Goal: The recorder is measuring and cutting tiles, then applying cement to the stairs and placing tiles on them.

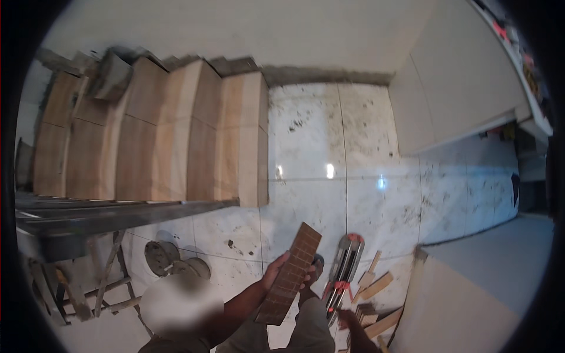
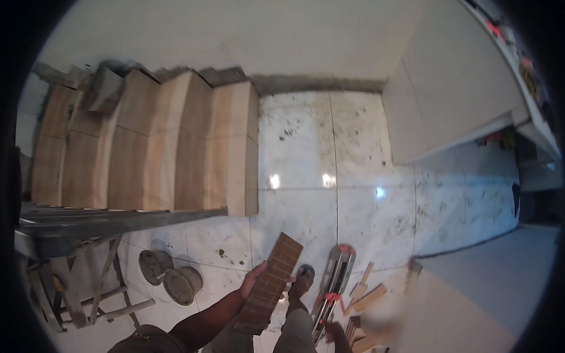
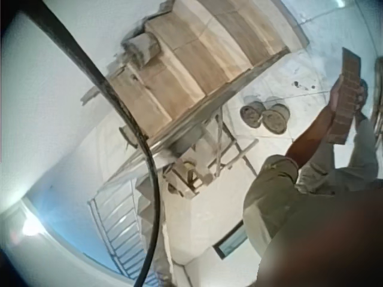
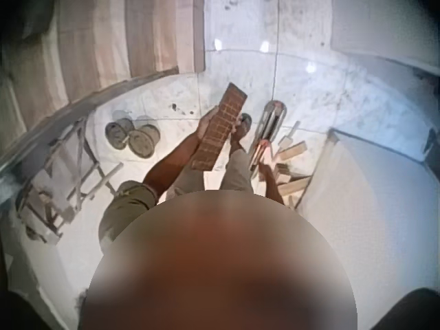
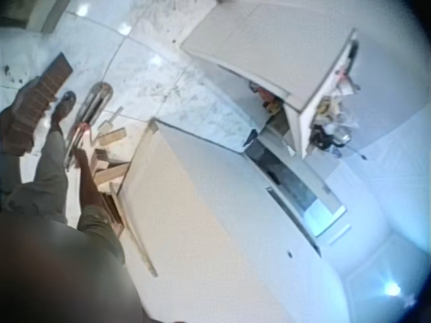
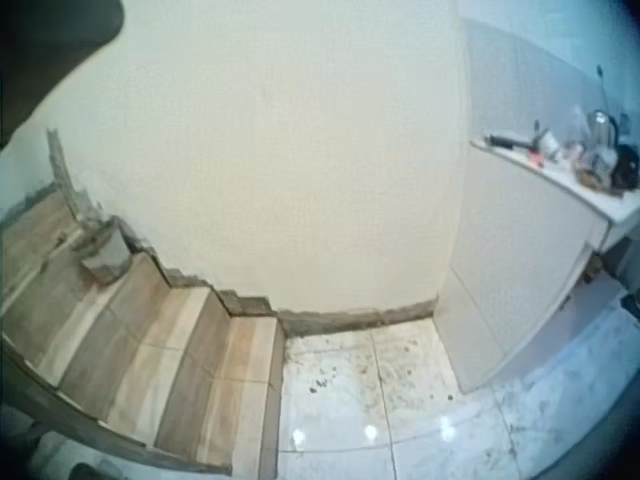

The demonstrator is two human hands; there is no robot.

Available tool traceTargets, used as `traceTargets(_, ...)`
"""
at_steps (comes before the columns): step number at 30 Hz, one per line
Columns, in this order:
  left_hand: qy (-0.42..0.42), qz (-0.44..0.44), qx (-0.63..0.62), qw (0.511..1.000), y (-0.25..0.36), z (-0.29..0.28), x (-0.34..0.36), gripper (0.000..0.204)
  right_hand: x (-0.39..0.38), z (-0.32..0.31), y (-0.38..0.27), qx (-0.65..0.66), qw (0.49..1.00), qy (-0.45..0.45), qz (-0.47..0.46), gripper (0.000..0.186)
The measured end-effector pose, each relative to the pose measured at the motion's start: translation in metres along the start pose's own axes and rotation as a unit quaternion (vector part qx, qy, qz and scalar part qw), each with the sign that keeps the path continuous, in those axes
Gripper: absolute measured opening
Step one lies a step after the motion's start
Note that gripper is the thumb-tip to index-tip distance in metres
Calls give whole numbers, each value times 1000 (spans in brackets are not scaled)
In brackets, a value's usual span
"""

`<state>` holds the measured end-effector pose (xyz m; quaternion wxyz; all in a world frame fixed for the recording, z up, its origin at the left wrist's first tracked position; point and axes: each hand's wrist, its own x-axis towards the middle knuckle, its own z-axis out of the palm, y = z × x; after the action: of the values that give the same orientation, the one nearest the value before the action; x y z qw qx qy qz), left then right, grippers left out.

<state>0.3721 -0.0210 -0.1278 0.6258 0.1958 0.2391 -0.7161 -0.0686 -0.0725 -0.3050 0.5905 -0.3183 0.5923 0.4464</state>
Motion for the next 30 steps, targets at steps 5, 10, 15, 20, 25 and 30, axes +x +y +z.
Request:
traceTargets(5, 28, 14, 108, 994, 46, 120, 44, 73, -4, -42, 68, -327, 897, -28, -296, 88)
traceTargets(10, 109, 60, 147, 981, 124, 192, 90, 86, -50, -44, 22, -36, 910, 91, -403, 43)
traceTargets(15, 226, 90, 36, 969, 193, 183, 102, 97, -277, -159, -244, -349, 847, 152, -371, 45)
traceTargets(20, 205, 124, -50, 970, 287, 226, 119, 94, -394, -218, -469, -397, 780, 85, -476, 56)
traceTargets(25, 88, 299, -120, 943, 411, 227, 39, 86, -457, -164, -646, -349, 856, -51, -379, 67)
traceTargets(30, -60, 536, -222, 812, 484, 242, -83, 79, -521, -67, -827, -256, 910, -4, -325, 46)
